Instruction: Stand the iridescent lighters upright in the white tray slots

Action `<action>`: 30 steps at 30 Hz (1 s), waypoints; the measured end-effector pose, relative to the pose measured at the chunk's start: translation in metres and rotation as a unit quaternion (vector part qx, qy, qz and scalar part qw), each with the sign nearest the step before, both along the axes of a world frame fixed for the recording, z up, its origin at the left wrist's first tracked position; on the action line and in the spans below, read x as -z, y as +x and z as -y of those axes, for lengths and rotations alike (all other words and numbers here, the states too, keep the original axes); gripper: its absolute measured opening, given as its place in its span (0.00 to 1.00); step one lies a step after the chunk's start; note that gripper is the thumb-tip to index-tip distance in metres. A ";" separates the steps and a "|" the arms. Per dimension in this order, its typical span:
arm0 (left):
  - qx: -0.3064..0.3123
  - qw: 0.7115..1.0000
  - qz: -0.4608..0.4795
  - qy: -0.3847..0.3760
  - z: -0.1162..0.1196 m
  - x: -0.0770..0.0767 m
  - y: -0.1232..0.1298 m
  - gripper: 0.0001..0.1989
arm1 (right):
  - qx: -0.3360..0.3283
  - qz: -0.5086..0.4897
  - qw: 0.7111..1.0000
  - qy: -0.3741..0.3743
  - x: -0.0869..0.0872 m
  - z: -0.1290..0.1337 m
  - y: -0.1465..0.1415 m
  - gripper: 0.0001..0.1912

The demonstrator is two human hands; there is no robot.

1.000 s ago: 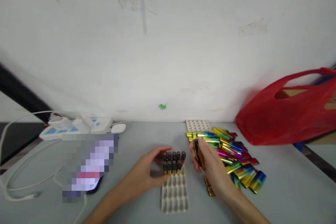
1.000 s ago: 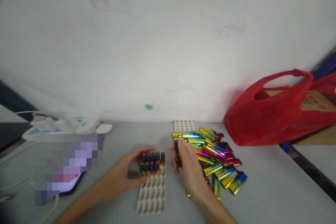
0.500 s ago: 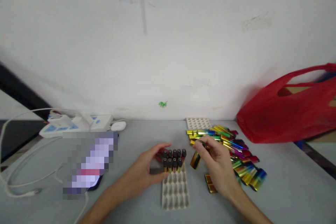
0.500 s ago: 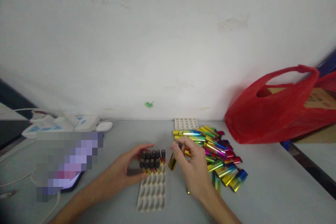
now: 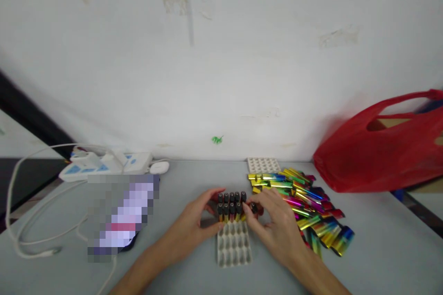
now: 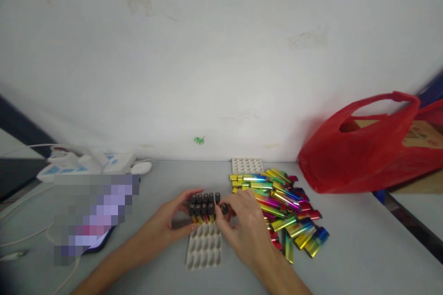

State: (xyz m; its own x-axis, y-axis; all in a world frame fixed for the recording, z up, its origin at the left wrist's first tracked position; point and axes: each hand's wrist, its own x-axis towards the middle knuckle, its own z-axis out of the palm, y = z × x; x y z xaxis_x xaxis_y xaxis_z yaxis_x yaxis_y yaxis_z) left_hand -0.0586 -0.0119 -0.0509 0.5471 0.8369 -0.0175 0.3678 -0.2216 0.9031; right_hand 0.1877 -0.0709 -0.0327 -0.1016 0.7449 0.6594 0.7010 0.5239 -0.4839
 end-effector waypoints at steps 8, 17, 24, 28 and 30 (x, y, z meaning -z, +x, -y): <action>-0.001 1.000 -0.001 -0.002 0.000 -0.005 0.002 0.35 | -0.015 0.004 0.999 -0.040 0.002 0.002 0.001 0.03; -0.003 1.000 -0.002 0.003 -0.001 -0.004 0.002 0.36 | -0.026 0.013 0.998 -0.052 0.002 0.002 0.003 0.07; 0.001 1.000 -0.008 -0.001 0.000 -0.001 0.001 0.36 | -0.025 -0.010 0.998 -0.062 0.002 0.003 0.003 0.08; -0.004 1.000 -0.001 -0.006 0.000 -0.003 0.002 0.36 | 0.013 -0.037 0.997 -0.064 0.003 0.003 0.005 0.06; -0.007 1.000 -0.003 -0.008 0.001 -0.005 0.002 0.36 | 0.065 -0.026 0.996 -0.055 0.002 0.000 0.011 0.05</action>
State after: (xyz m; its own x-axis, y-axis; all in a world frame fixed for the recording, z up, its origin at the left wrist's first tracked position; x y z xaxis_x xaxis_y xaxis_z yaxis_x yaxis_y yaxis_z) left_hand -0.0565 -0.0127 -0.0454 0.5358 0.8436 -0.0346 0.3764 -0.2019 0.9042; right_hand 0.1983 -0.0704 -0.0349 0.0330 0.8171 0.5756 0.7318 0.3725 -0.5708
